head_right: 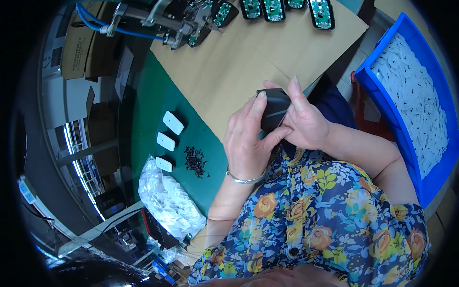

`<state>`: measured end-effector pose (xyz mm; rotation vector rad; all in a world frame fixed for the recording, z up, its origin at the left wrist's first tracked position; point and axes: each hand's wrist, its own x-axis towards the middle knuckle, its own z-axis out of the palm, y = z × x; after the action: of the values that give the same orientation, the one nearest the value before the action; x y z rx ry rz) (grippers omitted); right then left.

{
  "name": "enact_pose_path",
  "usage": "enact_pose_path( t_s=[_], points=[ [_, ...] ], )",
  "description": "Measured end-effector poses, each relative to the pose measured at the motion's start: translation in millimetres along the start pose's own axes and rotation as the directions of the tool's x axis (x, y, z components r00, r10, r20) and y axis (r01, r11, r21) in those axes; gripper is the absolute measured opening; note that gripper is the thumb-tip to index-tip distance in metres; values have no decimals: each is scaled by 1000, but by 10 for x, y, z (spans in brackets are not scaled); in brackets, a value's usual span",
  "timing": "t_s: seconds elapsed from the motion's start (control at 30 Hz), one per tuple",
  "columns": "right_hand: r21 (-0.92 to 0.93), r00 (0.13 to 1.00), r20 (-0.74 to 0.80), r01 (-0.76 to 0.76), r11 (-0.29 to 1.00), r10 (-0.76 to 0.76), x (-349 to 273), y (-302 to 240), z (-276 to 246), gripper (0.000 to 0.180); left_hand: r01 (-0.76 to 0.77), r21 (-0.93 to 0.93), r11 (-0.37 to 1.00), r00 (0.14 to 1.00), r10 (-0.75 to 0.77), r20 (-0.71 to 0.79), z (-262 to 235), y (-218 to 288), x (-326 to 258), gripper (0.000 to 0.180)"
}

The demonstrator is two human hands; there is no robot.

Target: The person assembles small electronic devices by inserting green circuit boards into white plastic casings. They use a pneumatic tool to secure the components and place the finished units into a cardboard box.

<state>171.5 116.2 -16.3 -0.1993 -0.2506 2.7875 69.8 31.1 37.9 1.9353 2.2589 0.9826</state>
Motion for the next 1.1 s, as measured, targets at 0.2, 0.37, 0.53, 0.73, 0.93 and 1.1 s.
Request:
enact_pose_path(
  t_s=[0.2,0.37,0.53,0.73,0.93,1.1],
  points=[
    [-847,981,193,181,500,-27,-13,-64,175,61,455,-776,437,848,-478,228,-120,-90,-162,66],
    [-949,971,221,235,208,-85,-28,86,234,53,348,-937,-16,827,-465,315,-54,-135,-311,58],
    [-966,970,230,237,99,-80,-69,159,232,52,275,-959,70,853,-478,210,-15,-151,-364,50],
    [-976,977,203,207,68,-65,-90,194,217,52,279,-958,70,837,-507,207,40,-188,-412,45],
    [-853,885,448,380,-358,-128,22,-154,291,50,272,-955,-115,789,-542,290,3,-175,-457,41],
    [-689,557,681,707,-159,-476,773,-1202,1321,44,325,-945,-43,784,-546,295,-34,-227,-528,38]
  ],
)
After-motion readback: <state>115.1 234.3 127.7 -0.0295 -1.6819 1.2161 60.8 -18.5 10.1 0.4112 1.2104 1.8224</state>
